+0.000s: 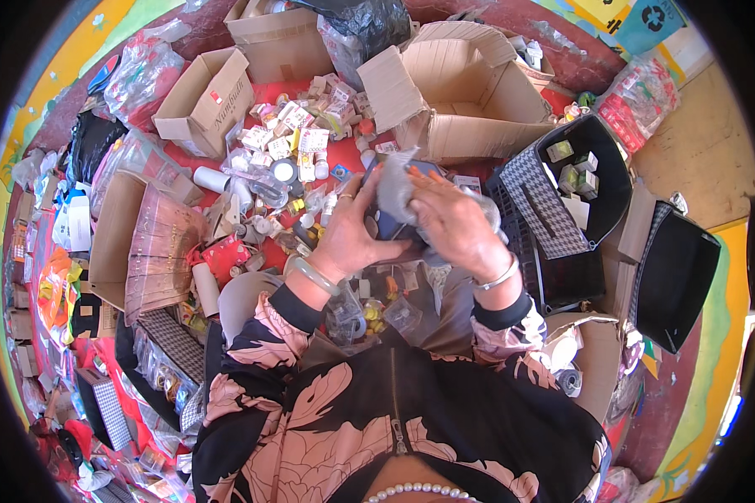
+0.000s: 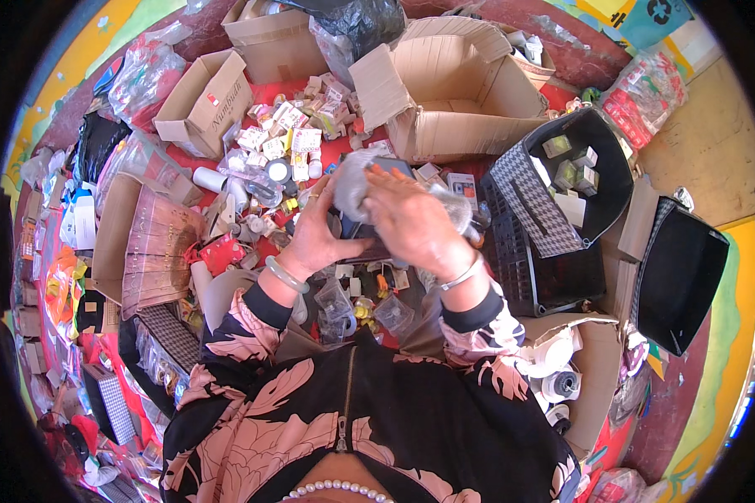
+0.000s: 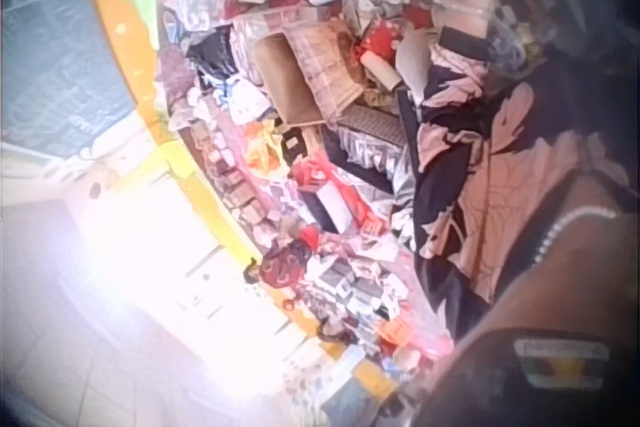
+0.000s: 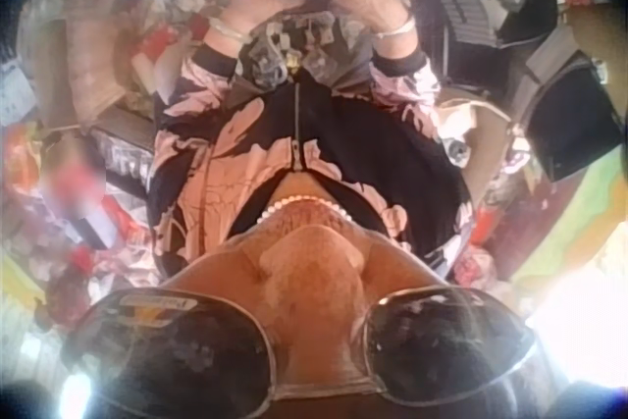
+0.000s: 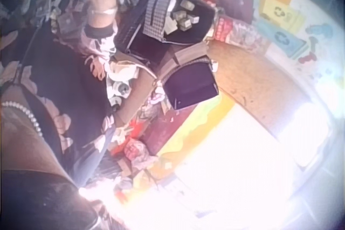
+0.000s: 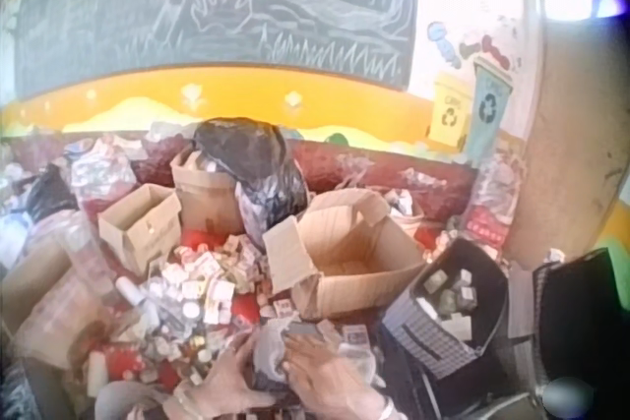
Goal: The person sits on the floor and sorts through various items, including small boxes, bottles, and plastic-wrapped goods. They pick up items, wipe them with a cloth, and place them into different containers or boxes.
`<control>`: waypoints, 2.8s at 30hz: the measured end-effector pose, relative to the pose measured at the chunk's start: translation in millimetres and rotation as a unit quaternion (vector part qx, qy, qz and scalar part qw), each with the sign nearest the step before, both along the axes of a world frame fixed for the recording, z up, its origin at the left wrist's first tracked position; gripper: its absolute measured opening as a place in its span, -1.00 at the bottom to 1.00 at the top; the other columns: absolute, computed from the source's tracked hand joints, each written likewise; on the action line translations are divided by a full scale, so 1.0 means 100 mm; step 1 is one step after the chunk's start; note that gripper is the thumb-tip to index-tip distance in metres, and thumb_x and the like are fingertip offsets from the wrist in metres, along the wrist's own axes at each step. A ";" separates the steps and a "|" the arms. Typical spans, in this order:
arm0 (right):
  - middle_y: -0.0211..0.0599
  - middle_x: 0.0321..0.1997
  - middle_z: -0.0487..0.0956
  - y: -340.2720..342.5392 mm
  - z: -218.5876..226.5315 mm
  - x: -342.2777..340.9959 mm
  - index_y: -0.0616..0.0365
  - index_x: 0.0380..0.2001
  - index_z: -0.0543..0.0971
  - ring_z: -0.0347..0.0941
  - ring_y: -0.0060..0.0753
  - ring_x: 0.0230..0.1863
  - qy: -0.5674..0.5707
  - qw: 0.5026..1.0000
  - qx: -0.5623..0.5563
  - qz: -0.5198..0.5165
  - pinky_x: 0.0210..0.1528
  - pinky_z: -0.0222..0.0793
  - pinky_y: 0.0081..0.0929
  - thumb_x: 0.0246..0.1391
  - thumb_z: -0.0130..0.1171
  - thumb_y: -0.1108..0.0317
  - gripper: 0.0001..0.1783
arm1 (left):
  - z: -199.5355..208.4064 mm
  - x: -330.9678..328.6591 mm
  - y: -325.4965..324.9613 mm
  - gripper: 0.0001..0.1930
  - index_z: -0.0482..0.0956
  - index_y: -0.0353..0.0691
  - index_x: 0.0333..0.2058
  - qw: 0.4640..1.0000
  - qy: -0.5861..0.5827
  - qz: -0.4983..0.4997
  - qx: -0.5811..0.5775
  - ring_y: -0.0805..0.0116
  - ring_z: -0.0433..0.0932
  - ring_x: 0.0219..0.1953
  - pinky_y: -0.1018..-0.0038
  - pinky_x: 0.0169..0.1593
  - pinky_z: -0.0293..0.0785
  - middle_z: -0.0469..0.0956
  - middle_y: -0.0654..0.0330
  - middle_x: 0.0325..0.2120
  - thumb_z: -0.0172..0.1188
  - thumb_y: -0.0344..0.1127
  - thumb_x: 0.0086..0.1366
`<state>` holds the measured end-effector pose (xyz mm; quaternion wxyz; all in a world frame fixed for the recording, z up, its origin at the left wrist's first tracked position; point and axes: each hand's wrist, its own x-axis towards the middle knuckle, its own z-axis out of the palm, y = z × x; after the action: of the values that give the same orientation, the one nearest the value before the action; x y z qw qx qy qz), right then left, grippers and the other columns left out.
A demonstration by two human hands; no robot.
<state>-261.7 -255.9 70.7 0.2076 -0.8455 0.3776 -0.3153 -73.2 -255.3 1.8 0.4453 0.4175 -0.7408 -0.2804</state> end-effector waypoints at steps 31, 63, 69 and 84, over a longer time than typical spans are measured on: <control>-0.22 -0.13 0.56 -0.18 -0.79 0.02 0.18 -0.06 0.46 0.51 -0.25 -0.16 -0.679 0.484 0.545 0.087 -0.08 0.46 -0.34 0.20 -0.13 0.01 -0.52 | -0.13 0.24 0.05 -0.60 0.39 -0.33 -0.07 0.604 0.653 -0.213 0.404 0.23 0.55 -0.18 0.33 -0.09 0.52 0.52 0.08 -0.20 0.11 -0.18 0.21; -0.20 -0.23 0.55 -0.32 -0.45 -0.09 0.24 -0.15 0.48 0.50 -0.29 -0.27 -0.667 0.619 0.393 -0.135 -0.15 0.45 -0.42 0.24 -0.23 0.17 -0.60 | -0.05 -0.04 0.08 -0.19 0.12 -0.13 0.21 0.522 0.687 -0.286 0.416 -0.14 0.17 0.19 -0.29 0.08 0.13 0.15 -0.04 0.19 -0.16 0.35 0.15; -0.17 -0.06 0.47 -0.27 -0.65 0.11 0.24 -0.04 0.39 0.40 -0.28 -0.04 -0.590 0.735 0.249 -0.223 0.06 0.29 -0.32 0.24 -0.20 0.14 -0.59 | -0.13 -0.19 0.07 -0.27 0.22 -0.13 0.15 0.537 0.692 -0.191 0.444 -0.03 0.21 0.17 -0.18 0.17 0.04 0.24 0.02 0.14 -0.23 0.31 0.20; 0.02 -0.20 0.48 0.77 -0.67 0.27 0.35 -0.44 0.52 0.43 0.09 -0.21 -0.107 0.979 0.104 -0.137 -0.11 0.37 -0.18 -0.27 0.03 0.44 -0.75 | -0.06 -0.20 -0.07 -0.34 0.22 -0.20 0.13 0.735 0.590 0.003 0.333 0.02 0.26 0.09 -0.06 0.11 0.25 0.26 0.10 0.08 -0.06 0.16 0.20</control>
<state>-234.7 -178.8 3.4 0.2890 -0.7209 0.4960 -0.3882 -93.5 -262.7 -4.3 0.6265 0.2922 -0.1873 -0.6979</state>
